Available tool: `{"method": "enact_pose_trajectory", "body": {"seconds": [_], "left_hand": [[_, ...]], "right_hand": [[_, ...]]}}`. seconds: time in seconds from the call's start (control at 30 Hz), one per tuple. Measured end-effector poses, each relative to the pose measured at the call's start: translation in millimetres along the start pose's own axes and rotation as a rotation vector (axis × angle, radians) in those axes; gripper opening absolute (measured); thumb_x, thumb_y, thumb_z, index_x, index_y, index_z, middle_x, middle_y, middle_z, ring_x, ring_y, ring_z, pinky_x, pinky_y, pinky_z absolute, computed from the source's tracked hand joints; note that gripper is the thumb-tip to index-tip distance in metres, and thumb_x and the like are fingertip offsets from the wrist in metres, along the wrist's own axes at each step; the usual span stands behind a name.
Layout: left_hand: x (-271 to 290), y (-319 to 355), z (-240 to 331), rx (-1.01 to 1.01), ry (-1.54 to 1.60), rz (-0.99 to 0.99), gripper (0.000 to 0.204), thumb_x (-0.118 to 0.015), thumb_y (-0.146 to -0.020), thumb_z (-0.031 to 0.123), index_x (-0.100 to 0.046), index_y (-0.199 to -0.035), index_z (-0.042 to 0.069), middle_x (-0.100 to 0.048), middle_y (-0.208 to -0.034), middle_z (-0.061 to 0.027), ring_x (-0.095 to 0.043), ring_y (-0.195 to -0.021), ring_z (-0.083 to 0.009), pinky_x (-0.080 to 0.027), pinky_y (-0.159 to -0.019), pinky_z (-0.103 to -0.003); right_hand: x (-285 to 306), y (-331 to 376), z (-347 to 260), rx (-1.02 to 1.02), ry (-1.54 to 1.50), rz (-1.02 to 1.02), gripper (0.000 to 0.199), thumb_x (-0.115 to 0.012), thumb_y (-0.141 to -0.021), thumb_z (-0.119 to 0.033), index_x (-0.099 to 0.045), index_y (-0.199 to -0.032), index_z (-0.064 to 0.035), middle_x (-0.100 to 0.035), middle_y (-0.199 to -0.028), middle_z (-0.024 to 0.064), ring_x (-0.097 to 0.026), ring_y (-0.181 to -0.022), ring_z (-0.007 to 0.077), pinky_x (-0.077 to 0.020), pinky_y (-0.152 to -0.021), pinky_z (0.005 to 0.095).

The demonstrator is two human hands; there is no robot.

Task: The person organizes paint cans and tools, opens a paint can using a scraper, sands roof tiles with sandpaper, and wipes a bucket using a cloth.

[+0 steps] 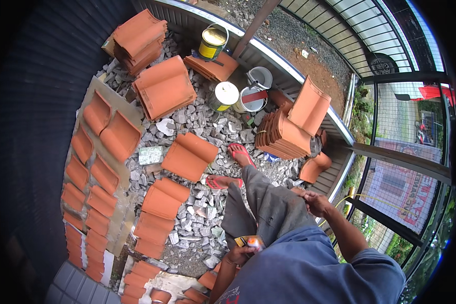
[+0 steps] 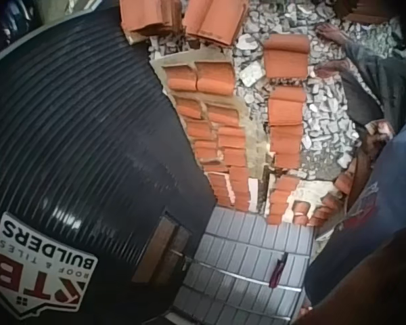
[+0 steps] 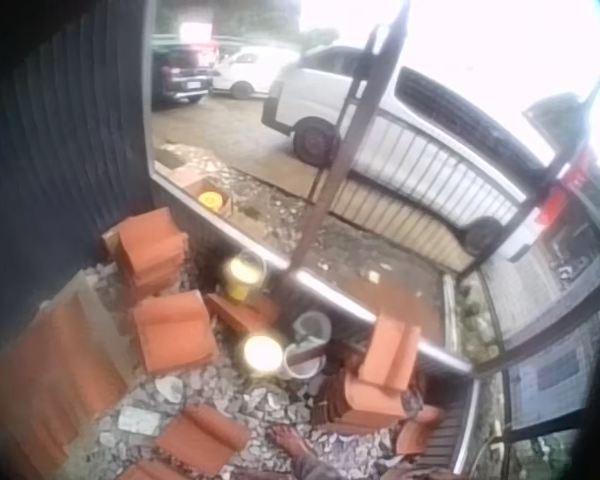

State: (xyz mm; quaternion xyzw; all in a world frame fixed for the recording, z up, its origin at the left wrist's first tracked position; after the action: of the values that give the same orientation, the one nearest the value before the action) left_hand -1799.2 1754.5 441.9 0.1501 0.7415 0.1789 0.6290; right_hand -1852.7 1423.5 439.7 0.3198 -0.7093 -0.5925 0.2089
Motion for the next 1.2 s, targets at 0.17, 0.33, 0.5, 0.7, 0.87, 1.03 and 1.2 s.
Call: {"method": "enact_pose_trajectory", "body": {"seconds": [0.17,0.33,0.5,0.7,0.87,1.03,1.2], "left_hand": [[29,8,-27,0.112,0.129,-0.089,0.043,-0.069,-0.090,0.014,-0.058,-0.128,-0.002,-0.069,-0.113,-0.0130,-0.067,-0.104,-0.0228,-0.052,-0.095,-0.037],[5,5,-4,0.116,0.113,-0.038,0.032,-0.072,-0.088,0.010,-0.066,-0.119,0.002,-0.072,-0.106,-0.0068,-0.068,-0.098,-0.0189,-0.052,-0.093,-0.034],[23,0,-6,0.115,0.152,0.037,0.041,-0.073,-0.086,0.008,-0.064,-0.126,0.004,-0.070,-0.110,-0.0045,-0.066,-0.106,-0.0176,-0.050,-0.098,-0.034],[13,-15,9,0.044,0.182,0.069,0.046,-0.076,-0.081,0.015,-0.063,-0.123,0.001,-0.071,-0.112,-0.0115,-0.069,-0.104,-0.0263,-0.054,-0.096,-0.043],[20,-34,19,-0.001,0.193,0.010,0.066,-0.081,-0.078,0.020,-0.054,-0.135,0.004,-0.067,-0.117,-0.0081,-0.067,-0.108,-0.0222,-0.054,-0.095,-0.038],[4,-51,27,-0.003,0.346,0.106,0.070,-0.082,-0.079,0.022,-0.051,-0.139,0.003,-0.065,-0.121,-0.0074,-0.065,-0.108,-0.0214,-0.052,-0.098,-0.038],[-6,-87,63,-0.146,0.362,0.252,0.053,-0.079,-0.082,0.027,-0.059,-0.125,0.003,-0.069,-0.113,-0.0118,-0.068,-0.103,-0.0281,-0.054,-0.097,-0.045]], "right_hand": [[-3,-27,16,-0.020,0.242,0.033,0.021,-0.061,-0.099,-0.012,-0.065,-0.118,-0.0071,-0.063,-0.085,0.0002,-0.055,-0.066,0.0097,-0.0424,-0.055,0.0255],[-10,-5,7,-0.013,-0.037,0.098,0.015,-0.056,-0.093,-0.009,-0.063,-0.106,-0.0085,-0.062,-0.083,0.0028,-0.056,-0.065,0.0152,-0.0448,-0.058,0.0292],[16,36,-26,0.062,-0.093,0.075,0.017,-0.054,-0.084,-0.003,-0.066,-0.097,-0.0062,-0.061,-0.081,0.0039,-0.057,-0.065,0.0171,-0.0487,-0.059,0.0314],[4,100,-84,0.148,0.322,0.180,0.029,-0.054,-0.078,0.000,-0.070,-0.103,0.0022,-0.064,-0.083,0.0046,-0.056,-0.064,0.0141,-0.0491,-0.058,0.0273],[44,61,-72,0.279,-0.042,0.209,0.028,-0.058,-0.077,-0.004,-0.069,-0.103,-0.0025,-0.069,-0.096,0.0059,-0.065,-0.082,0.0195,-0.0534,-0.073,0.0323],[64,26,-111,0.370,-0.053,0.279,0.018,-0.061,-0.079,-0.009,-0.068,-0.095,-0.0056,-0.068,-0.094,0.0087,-0.065,-0.085,0.0227,-0.0538,-0.082,0.0373],[-45,98,-288,0.327,0.745,0.130,0.015,-0.064,-0.077,-0.007,-0.073,-0.082,0.0031,-0.070,-0.078,0.0053,-0.062,-0.073,0.0116,-0.0496,-0.069,0.0247]]}}
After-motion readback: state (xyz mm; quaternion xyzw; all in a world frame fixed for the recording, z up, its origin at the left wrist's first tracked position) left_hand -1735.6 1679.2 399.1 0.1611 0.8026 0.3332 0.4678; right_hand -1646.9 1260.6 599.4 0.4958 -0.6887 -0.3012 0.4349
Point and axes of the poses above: each hand's wrist, its own y-axis away from the middle knuckle, its own x-axis out of the back of the hand, z = x × y, the point moved 9 cm from there along -y, towards the middle knuckle
